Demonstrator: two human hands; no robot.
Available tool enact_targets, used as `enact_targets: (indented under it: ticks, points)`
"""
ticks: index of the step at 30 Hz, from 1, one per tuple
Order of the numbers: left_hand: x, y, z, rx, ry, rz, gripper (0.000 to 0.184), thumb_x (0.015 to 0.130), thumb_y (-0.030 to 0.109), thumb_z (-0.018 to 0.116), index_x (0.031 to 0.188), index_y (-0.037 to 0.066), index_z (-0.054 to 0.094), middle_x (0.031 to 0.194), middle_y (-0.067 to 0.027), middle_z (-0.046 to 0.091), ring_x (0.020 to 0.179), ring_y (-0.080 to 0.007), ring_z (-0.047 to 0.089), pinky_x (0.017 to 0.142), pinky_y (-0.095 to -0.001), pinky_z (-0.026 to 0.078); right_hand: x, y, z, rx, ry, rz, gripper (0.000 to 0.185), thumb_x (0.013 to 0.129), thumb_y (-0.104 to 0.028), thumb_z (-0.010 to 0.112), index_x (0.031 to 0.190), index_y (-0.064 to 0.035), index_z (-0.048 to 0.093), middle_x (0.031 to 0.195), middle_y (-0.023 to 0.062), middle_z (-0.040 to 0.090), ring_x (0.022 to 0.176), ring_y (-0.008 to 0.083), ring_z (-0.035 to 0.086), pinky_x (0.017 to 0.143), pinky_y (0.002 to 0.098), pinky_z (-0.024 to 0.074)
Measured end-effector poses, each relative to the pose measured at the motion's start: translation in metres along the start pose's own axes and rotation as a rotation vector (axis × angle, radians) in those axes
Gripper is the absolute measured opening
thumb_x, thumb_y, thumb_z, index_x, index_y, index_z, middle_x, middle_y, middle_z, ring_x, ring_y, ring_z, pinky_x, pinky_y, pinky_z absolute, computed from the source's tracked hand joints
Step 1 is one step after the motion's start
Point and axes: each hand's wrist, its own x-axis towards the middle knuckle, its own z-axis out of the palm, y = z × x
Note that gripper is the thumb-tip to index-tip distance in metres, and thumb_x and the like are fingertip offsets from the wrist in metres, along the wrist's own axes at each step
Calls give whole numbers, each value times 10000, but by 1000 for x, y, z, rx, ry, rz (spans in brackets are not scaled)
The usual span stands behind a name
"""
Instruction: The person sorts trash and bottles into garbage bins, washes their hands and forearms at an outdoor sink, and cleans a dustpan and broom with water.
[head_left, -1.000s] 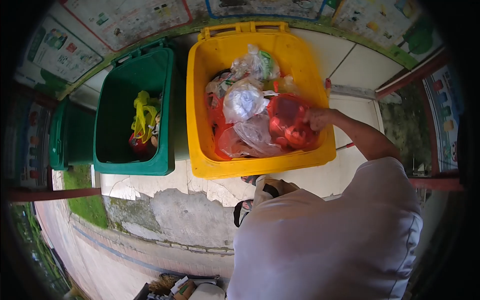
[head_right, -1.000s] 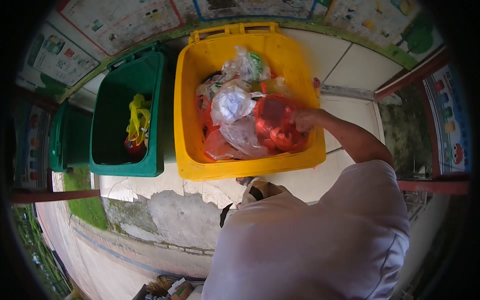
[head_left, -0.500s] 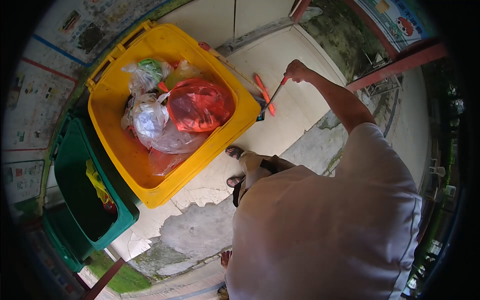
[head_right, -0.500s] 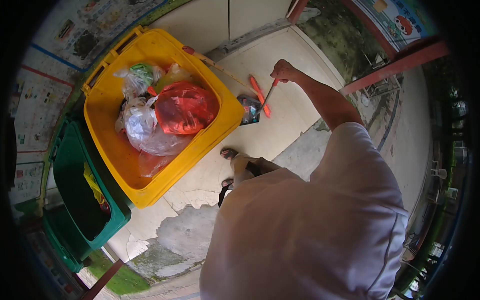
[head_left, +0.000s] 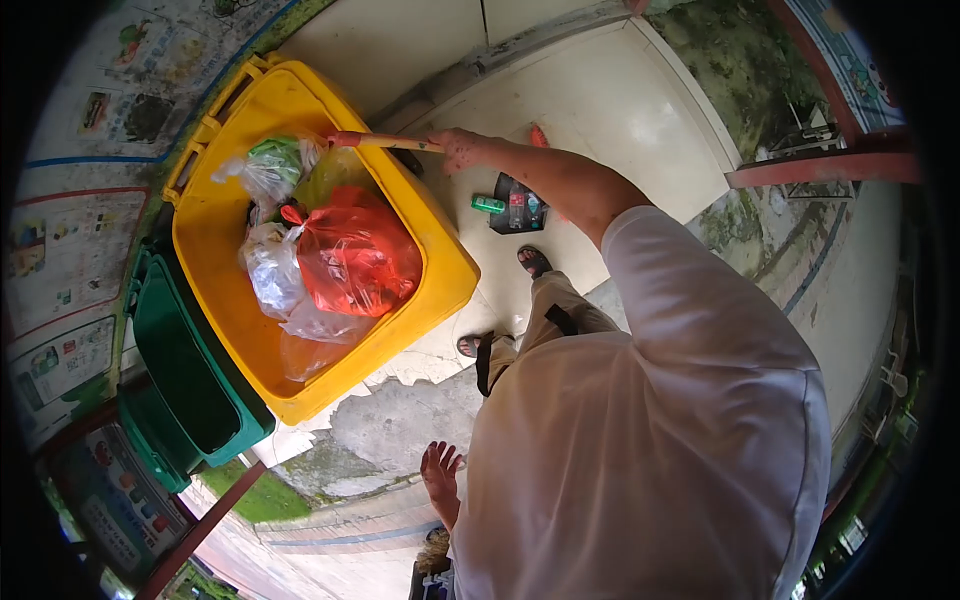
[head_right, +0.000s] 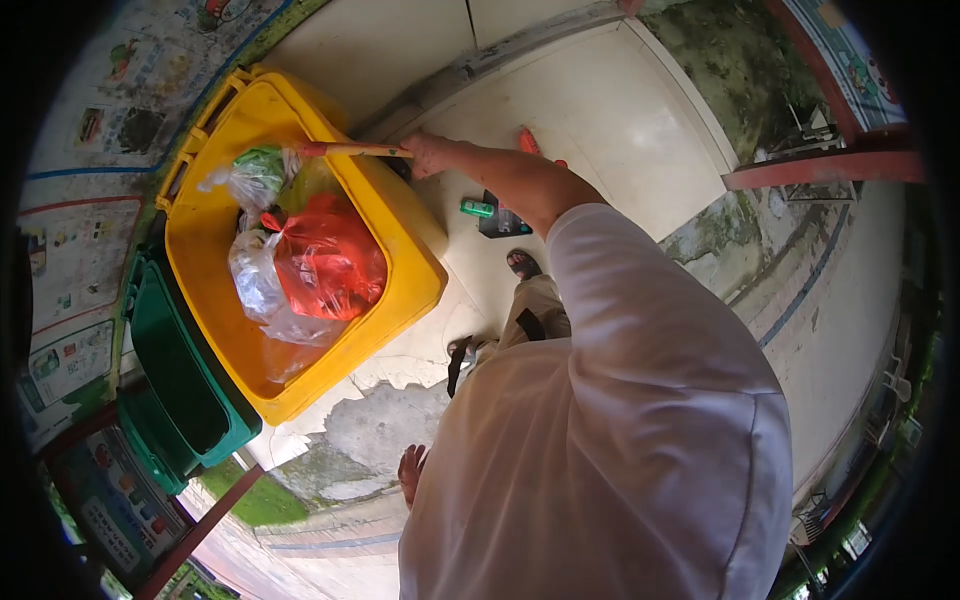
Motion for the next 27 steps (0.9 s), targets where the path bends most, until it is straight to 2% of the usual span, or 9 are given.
enact_targets:
  ticks: [3, 8, 10, 12, 16, 18, 21, 24, 27]
  points:
    - [-3, 24, 69, 89, -76, 12, 539, 948, 347, 585, 1351, 16, 447, 1293, -164, 551, 1097, -295, 599, 830, -411, 539, -10, -16, -13, -157, -5, 86, 275, 721, -229, 653, 961, -98, 683, 938, 150, 674, 904, 326, 656, 757, 419, 534]
    - [-8, 56, 134, 253, -161, 28, 533, 948, 353, 583, 1339, 10, 465, 1278, -162, 565, 1092, -286, 603, 812, -401, 542, -45, 37, -98, -274, -86, 184, 276, 761, -250, 614, 930, -33, 635, 766, 160, 667, 730, 283, 687, 657, 398, 557]
    - [-8, 68, 154, 297, -221, 66, 524, 937, 358, 599, 1310, 3, 499, 1230, -152, 595, 1039, -266, 626, 802, -380, 541, -91, 45, -163, 71, -160, 394, 214, 806, -203, 575, 901, -13, 604, 673, 126, 618, 463, 223, 622, 430, 315, 538]
    - [4, 79, 171, 364, -309, 99, 521, 932, 361, 606, 1299, 2, 513, 1201, -149, 611, 1001, -256, 641, 793, -374, 542, -141, 52, -194, 377, 18, 396, 222, 809, -179, 605, 948, -6, 585, 648, 107, 613, 489, 223, 636, 422, 348, 543]
    - [30, 92, 232, 505, -570, 174, 539, 905, 382, 643, 1276, 6, 536, 1120, -97, 652, 907, -195, 658, 719, -317, 530, -236, 53, -223, 738, 130, 291, 240, 853, -147, 593, 1060, -33, 555, 809, 95, 632, 704, 213, 684, 628, 349, 604]
    - [57, 83, 260, 229, -987, 199, 511, 910, 362, 638, 1270, 14, 539, 1124, -93, 652, 889, -167, 653, 691, -285, 518, -276, 59, -221, 1143, 104, 241, 183, 904, -117, 558, 1075, -50, 563, 897, 115, 652, 816, 232, 687, 752, 364, 599]
    - [74, 68, 329, 285, -1104, 77, 513, 945, 445, 532, 1238, 24, 540, 1127, -115, 643, 889, -218, 654, 717, -321, 535, -324, 62, -210, 1579, 165, 203, 184, 957, -128, 512, 1090, -22, 584, 952, 177, 665, 854, 259, 691, 782, 407, 595]
    - [77, 57, 403, 271, -1059, -199, 463, 951, 451, 534, 1147, 32, 565, 1074, -114, 640, 947, -255, 637, 768, -387, 535, -340, 57, -201, 1702, 140, 531, 208, 894, -163, 567, 1020, -2, 609, 858, 180, 639, 685, 216, 645, 624, 332, 576]
    - [83, 41, 468, 159, -957, -429, 597, 925, 508, 558, 1169, -33, 490, 1107, -188, 580, 1048, -356, 590, 894, -511, 504, -331, 74, -180, 1379, 114, 499, 212, 797, -64, 578, 987, 24, 606, 743, 105, 546, 631, 155, 545, 513, 277, 451]
